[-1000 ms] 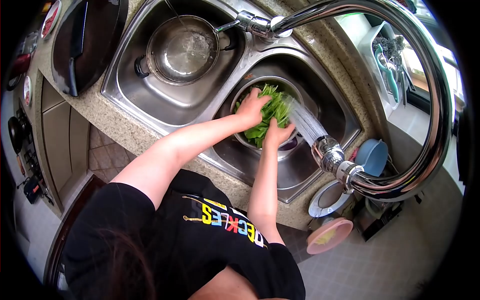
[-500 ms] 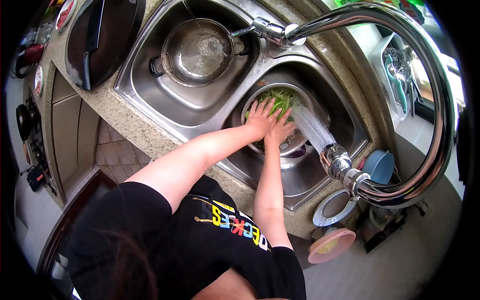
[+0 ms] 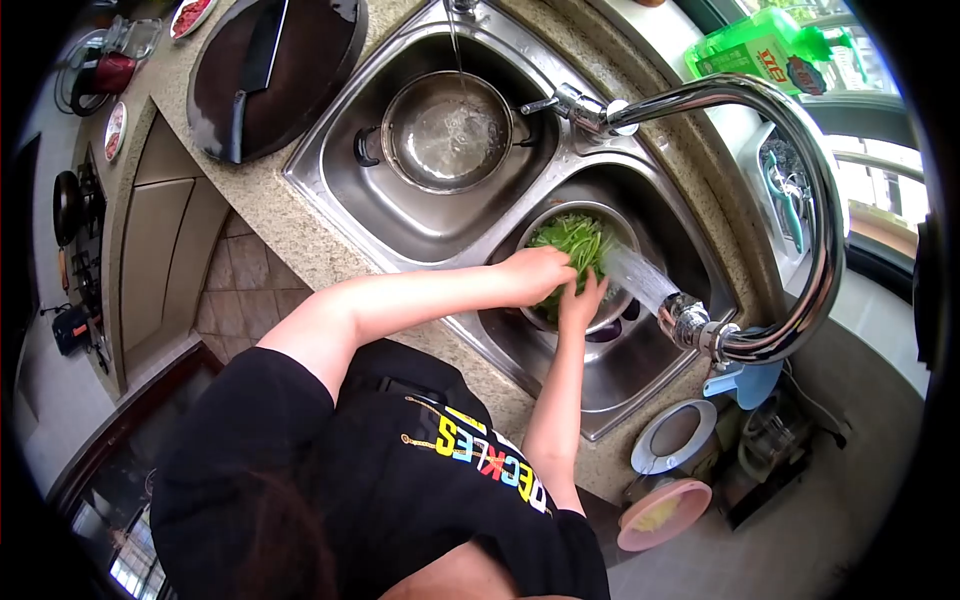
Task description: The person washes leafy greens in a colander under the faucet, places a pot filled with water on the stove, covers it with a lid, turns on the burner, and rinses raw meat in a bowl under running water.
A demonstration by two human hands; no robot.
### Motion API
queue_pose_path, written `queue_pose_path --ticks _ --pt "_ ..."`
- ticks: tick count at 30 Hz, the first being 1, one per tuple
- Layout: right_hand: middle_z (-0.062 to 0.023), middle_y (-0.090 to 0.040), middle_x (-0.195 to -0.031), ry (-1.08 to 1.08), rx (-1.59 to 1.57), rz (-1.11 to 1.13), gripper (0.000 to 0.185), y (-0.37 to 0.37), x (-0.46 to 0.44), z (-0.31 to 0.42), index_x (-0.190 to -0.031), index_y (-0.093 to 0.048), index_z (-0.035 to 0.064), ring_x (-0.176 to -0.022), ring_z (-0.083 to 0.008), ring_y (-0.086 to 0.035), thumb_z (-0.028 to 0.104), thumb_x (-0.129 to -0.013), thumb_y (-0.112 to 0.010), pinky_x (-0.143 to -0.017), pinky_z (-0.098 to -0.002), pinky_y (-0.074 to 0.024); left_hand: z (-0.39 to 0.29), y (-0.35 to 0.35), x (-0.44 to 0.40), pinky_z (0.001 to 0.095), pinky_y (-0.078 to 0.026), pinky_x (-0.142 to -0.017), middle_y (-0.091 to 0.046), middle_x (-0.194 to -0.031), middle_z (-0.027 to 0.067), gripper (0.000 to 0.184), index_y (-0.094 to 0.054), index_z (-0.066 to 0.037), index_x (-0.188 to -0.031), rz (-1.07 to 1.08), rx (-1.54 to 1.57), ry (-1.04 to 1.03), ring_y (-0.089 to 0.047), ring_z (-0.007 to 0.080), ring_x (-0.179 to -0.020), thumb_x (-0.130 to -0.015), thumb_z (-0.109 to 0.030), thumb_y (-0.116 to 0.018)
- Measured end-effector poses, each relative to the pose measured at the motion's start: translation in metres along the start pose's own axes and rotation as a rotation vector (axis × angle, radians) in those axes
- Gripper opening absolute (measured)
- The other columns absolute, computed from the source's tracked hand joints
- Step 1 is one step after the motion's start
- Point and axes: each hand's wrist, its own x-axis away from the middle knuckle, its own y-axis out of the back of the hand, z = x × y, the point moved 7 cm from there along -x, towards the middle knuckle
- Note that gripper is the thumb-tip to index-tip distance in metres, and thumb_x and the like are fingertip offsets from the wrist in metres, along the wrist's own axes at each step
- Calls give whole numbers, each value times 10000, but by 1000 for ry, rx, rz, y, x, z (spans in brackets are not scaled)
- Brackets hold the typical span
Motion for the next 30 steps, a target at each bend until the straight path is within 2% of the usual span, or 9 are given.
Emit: queue_pose_path --ticks 2,5,9,13,17,22,26,28,30 --pt "-298 -386 -1337 -14 143 155 429 -4 9 1 -1190 -564 62 -1259 -461 -332 155 -775 -617 -1049 -466 -287 -2 26 26 398 -478 -777 -601 -992 137 289 -613 -34 -1042 -93 140 -87 -574 325 -913 -757 -51 -572" --pt "-219 -494 -1255 14 108 75 343 2 18 9 -1081 -622 63 -1211 -417 -401 177 -758 -636 -1000 -523 -313 12 73 79 382 -493 -782 -626 -970 125 224 -629 -29 -972 -304 168 -71 -602 306 -901 -754 -16 -582" --pt "-108 -583 -1128 -47 188 92 297 3 31 16 -1028 -639 106 -1120 -306 -487 209 -750 -652 -946 -558 -326 69 132 155 368 -501 -714 -631 -888 151 167 -642 -8 -913 -445 70 225 -617 309 -805 -767 -3 -559" --pt "-98 -586 -1122 -58 218 71 294 6 43 33 -1030 -639 102 -1126 -298 -483 211 -757 -650 -968 -565 -301 159 187 191 291 -502 -716 -656 -869 98 151 -661 8 -921 -578 287 567 -626 160 -800 -820 -46 -563" --pt "-98 -581 -1104 -38 187 41 292 8 55 60 -1046 -624 87 -1128 -295 -475 179 -769 -635 -985 -564 -285 226 230 138 251 -504 -743 -593 -908 34 244 -611 -39 -1039 -549 885 690 -568 107 -821 -945 -225 -486" --pt "-113 -563 -1127 28 159 -6 259 17 60 118 -1037 -615 67 -1129 -304 -465 117 -783 -618 -1013 -524 -280 262 254 23 415 -504 -841 -513 -1127 221 498 -415 30 -1233 -411 1336 728 -561 320 -981 -972 -391 -365" --pt "-153 -540 -1173 15 119 -29 268 19 65 142 -1060 -617 81 -1191 -345 -425 126 -796 -615 -1039 -539 -243 277 264 -38 436 -512 -815 -532 -1085 225 580 -440 57 -1180 -369 1498 763 -570 325 -954 -971 -469 -314" --pt "-164 -533 -1186 3 111 -26 270 19 67 147 -1067 -618 88 -1212 -357 -409 129 -800 -614 -1048 -544 -230 286 264 -59 420 -516 -823 -559 -1039 213 489 -489 39 -1105 -342 1575 773 -586 327 -925 -982 -407 -333" --pt "-166 -525 -1205 3 69 -35 271 18 70 151 -1073 -622 106 -1234 -361 -392 134 -804 -611 -1053 -553 -219 297 260 -64 326 -527 -679 -607 -924 133 463 -537 5 -1032 -330 1613 691 -613 222 -809 -976 -416 -353"
